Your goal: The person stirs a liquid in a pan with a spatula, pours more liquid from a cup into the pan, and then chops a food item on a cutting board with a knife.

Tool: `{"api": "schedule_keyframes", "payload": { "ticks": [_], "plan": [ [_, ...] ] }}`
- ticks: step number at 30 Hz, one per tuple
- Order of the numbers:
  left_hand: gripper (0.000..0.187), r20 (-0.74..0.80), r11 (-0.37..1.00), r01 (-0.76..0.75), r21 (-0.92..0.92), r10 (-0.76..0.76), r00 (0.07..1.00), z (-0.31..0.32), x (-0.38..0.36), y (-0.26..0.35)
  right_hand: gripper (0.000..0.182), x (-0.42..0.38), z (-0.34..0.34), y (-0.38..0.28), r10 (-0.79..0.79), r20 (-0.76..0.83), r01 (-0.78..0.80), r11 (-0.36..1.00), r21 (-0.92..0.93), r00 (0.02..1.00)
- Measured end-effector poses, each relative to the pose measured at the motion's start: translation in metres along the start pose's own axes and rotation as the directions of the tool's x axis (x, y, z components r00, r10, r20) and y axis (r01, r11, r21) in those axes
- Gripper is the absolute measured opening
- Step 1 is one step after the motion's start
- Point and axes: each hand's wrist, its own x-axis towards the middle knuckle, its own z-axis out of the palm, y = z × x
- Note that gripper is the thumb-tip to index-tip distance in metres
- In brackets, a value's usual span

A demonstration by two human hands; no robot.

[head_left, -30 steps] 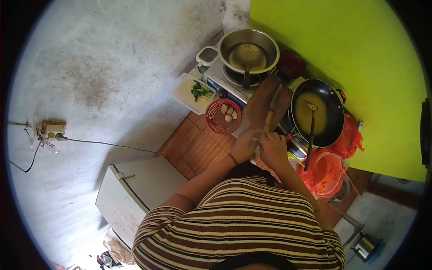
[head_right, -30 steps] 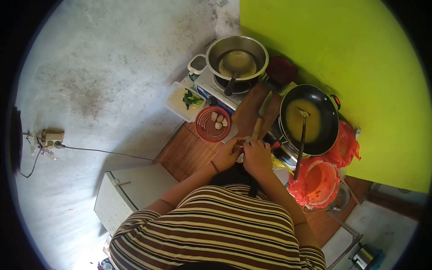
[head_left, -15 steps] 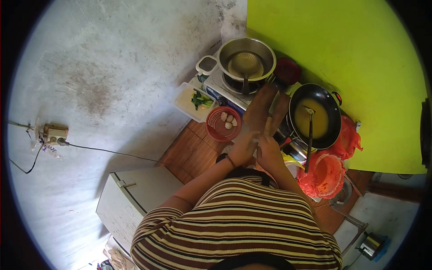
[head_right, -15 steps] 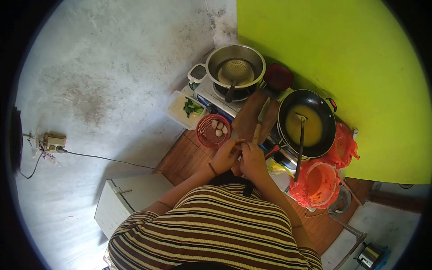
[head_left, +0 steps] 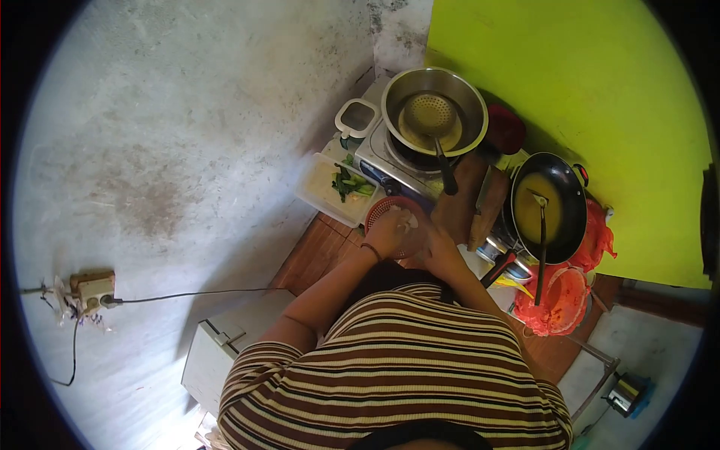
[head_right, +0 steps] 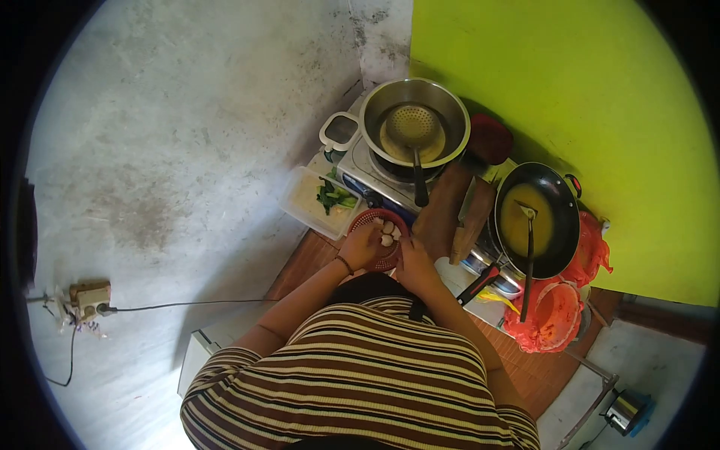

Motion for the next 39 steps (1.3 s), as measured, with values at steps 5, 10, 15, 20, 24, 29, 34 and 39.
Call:
{"api": "schedule_keyframes", "payload": {
  "ticks": [5, 10, 15, 20, 24, 29, 34, 39],
  "plan": [
    [0.033, 0.07, 0.991, 0.134, -0.025, -0.132, 0.989, 0.001, 0.011, -0.025, 0.044, 0.007, 0.011, 0.01, 0.016, 0.032, -0.014, 0.998, -0.059, 0.999],
    [0.036, 0.197, 0.991, 0.071, -0.109, -0.049, 0.979, 0.013, 0.024, -0.039, 0.04, 0.011, 0.02, 0.017, 0.058, 0.067, -0.054, 0.997, -0.057, 0.996],
    [0.032, 0.266, 0.998, 0.029, -0.052, -0.014, 0.964, 0.012, 0.029, -0.042, 0.044, 0.016, 0.028, 0.028, 0.176, 0.107, -0.171, 0.983, -0.061, 0.979],
    [0.03, 0.23, 0.997, -0.074, 0.033, 0.064, 0.971, 0.014, 0.031, -0.056, 0.046, 0.015, 0.03, 0.032, 0.241, 0.1, -0.237, 0.97, -0.051, 0.965],
    [0.028, 0.35, 0.981, -0.094, 0.17, 0.029, 0.936, 0.012, 0.032, -0.059, 0.045, 0.011, 0.039, 0.039, 0.25, 0.063, -0.248, 0.968, -0.036, 0.966],
    [0.037, 0.222, 0.956, -0.031, 0.291, -0.036, 0.974, 0.064, 0.035, -0.11, 0.047, 0.004, 0.043, 0.038, 0.265, 0.033, -0.264, 0.964, -0.039, 0.964],
    [0.033, 0.271, 0.855, -0.117, 0.505, -0.028, 0.962, 0.069, 0.051, -0.118, 0.046, -0.005, 0.039, 0.027, 0.243, -0.018, -0.243, 0.97, 0.008, 0.97],
    [0.026, 0.282, 0.689, -0.327, 0.646, 0.183, 0.942, 0.071, 0.057, -0.127, 0.043, -0.008, 0.037, 0.03, 0.237, -0.118, -0.226, 0.969, 0.097, 0.964]
  ]
}}
